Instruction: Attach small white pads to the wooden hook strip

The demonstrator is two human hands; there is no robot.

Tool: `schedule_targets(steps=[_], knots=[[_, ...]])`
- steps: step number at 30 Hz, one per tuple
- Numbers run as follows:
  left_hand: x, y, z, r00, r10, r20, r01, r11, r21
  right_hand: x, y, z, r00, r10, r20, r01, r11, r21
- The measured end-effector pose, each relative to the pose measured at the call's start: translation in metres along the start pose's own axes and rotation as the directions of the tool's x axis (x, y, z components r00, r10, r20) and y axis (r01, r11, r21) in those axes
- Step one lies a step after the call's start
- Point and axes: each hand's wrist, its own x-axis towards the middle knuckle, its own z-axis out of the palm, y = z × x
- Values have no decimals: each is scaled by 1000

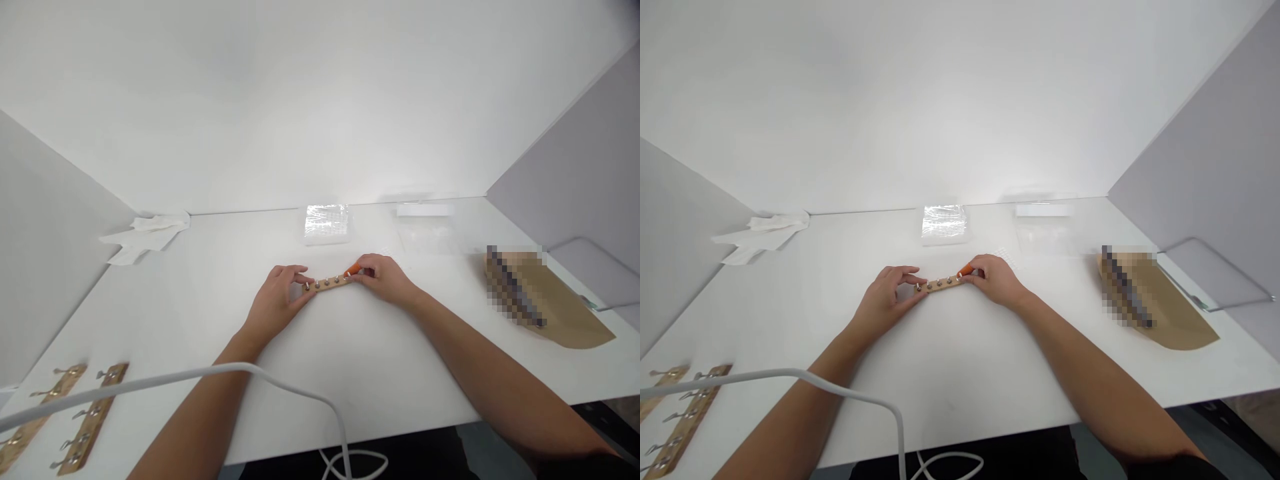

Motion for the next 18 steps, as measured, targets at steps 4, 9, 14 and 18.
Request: schedule_targets(steps=[4, 9, 14, 18], knots=[[0, 1, 0, 999, -38, 23, 38, 999, -1, 0, 1, 3, 999, -30, -12, 29, 999, -27], [0, 1, 1, 1000, 1, -10, -1, 1000, -4, 0, 3, 8, 998, -35, -44, 33, 999, -36], [-1, 5, -1, 999, -45, 21, 45, 999, 4, -1, 2, 8, 996, -78, -47, 75, 995, -65], [0, 8, -2, 995, -92, 43, 92, 996, 3, 0, 1, 7, 995, -96, -38, 92, 991, -96]])
